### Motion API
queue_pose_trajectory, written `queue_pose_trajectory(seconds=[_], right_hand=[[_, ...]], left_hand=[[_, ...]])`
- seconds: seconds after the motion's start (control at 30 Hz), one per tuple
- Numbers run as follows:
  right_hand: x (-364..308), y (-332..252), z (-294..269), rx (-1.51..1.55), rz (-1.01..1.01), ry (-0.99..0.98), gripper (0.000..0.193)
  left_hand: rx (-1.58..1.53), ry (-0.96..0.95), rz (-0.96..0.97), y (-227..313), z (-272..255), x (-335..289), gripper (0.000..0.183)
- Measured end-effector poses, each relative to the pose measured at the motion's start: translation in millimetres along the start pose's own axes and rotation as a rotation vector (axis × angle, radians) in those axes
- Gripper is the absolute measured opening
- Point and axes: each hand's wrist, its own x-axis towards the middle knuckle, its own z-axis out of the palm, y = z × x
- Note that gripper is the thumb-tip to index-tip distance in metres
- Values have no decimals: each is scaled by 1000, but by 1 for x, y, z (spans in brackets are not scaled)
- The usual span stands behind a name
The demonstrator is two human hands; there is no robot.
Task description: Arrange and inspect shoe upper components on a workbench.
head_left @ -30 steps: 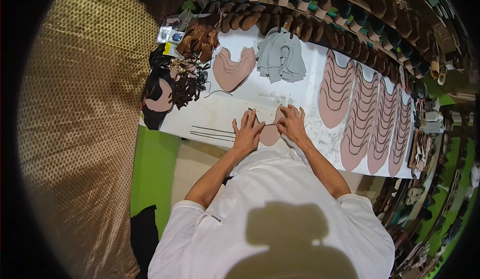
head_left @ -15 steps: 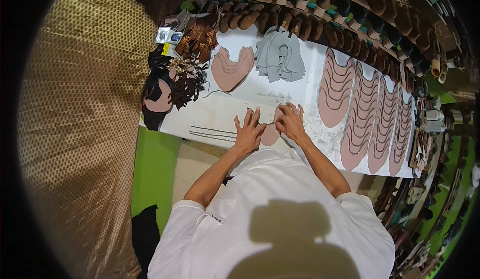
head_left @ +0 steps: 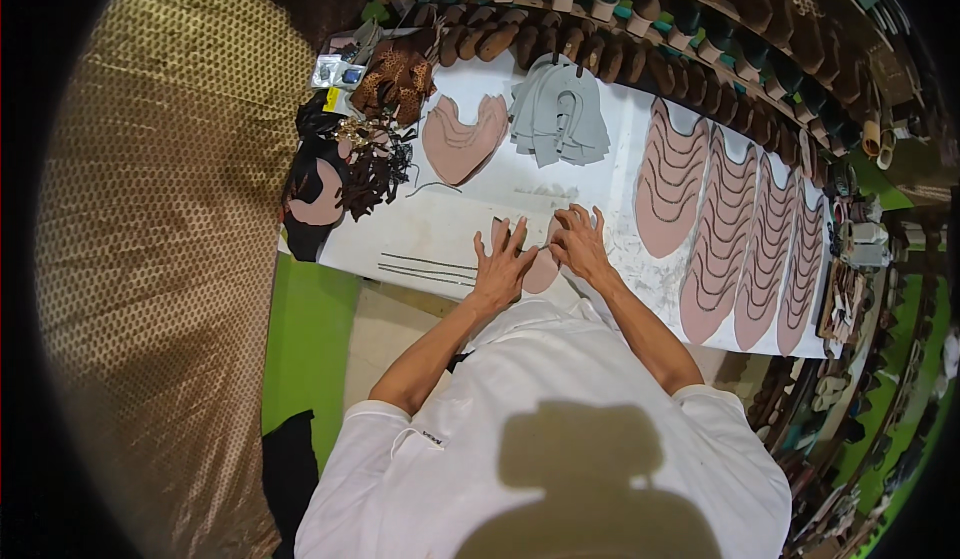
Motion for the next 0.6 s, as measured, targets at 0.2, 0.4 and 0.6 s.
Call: queue_pose_trajectory(seconds=[0.2,0.4,0.6], right_hand=[[1,1,-1,-11,-5,-17,12],[6,1,0,-27,-23,-28,12],[6,3,-2,-47,4,-51,12]], left_hand=[[-75,-29,-37,3,2,1,42],[-58,10,-20,1,11,-1,48],[-73,-50,-50,11,-4,10,41]])
